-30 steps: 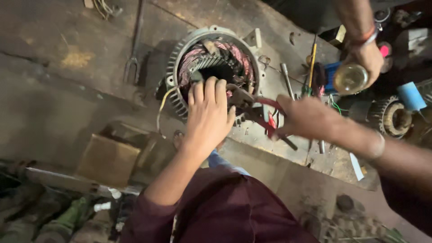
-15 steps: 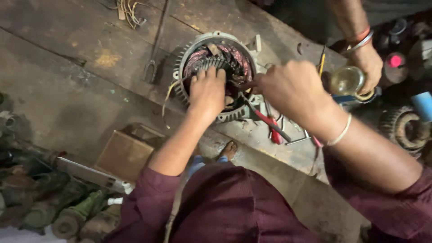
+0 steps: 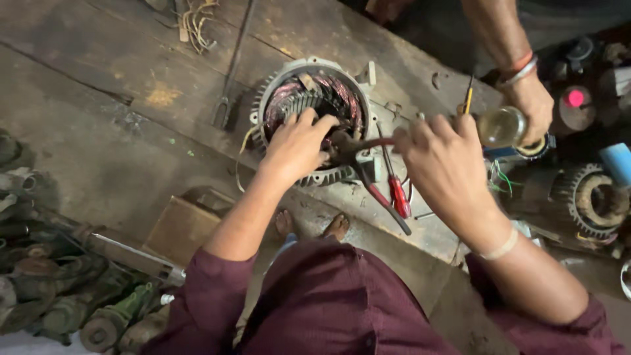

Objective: The person uses pliers and a screwdriver to adjust and remove copper windings from the stator of an electric motor. They repeatedly reposition the motor housing and use tools to pull and manipulate the internal coils.

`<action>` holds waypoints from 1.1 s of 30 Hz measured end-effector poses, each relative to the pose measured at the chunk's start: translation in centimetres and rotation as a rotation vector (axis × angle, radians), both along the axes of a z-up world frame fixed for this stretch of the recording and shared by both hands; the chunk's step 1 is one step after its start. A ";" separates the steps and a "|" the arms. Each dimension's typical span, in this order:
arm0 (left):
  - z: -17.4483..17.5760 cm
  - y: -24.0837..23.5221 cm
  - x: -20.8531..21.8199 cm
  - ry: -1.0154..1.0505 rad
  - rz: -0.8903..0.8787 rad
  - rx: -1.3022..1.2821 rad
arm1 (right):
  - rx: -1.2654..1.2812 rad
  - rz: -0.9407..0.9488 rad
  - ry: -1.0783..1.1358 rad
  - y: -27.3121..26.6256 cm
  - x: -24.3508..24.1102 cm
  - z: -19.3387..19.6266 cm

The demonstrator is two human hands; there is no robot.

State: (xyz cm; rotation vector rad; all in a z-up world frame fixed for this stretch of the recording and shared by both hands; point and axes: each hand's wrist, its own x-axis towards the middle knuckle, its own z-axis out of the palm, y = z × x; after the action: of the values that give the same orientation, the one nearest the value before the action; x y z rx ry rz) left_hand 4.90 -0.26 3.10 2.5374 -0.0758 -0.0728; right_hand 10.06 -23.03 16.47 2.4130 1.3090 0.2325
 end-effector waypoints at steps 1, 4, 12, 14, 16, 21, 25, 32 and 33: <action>-0.2 -0.1 0.1 -0.019 0.009 0.002 | -0.092 -0.040 -0.065 0.4 0.5 -0.9; -0.7 -0.4 0.4 -0.059 0.043 0.002 | 0.031 -0.027 -0.051 0.4 1.2 -1.8; -1.5 -1.5 0.7 -0.083 0.074 0.124 | -0.029 -0.340 0.037 -4.2 -6.4 3.1; -1.9 -2.8 1.7 -0.050 0.104 0.265 | -0.004 -0.344 0.032 -6.0 -6.3 2.8; -2.6 -3.9 2.4 -0.058 0.139 0.394 | 0.013 -0.354 0.012 -8.3 -5.4 1.3; -4.0 -3.0 1.9 -0.175 0.084 0.442 | 0.083 -0.556 -0.004 -11.3 -2.2 -10.0; -3.7 -1.2 -0.4 -0.358 0.130 0.308 | 0.191 -0.664 0.017 -14.8 -1.0 -18.4; -1.3 0.8 -1.5 -0.362 0.497 0.168 | 0.154 -0.674 0.010 -13.9 -0.1 -22.1; -1.4 0.9 -1.5 -0.291 0.539 0.129 | 0.253 -0.670 0.071 -12.9 -0.1 -21.2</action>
State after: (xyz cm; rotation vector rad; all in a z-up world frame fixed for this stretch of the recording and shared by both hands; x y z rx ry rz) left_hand 3.44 0.64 1.66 2.5878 0.5112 0.5162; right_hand 9.93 -35.95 -4.70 2.9358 0.4501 0.1261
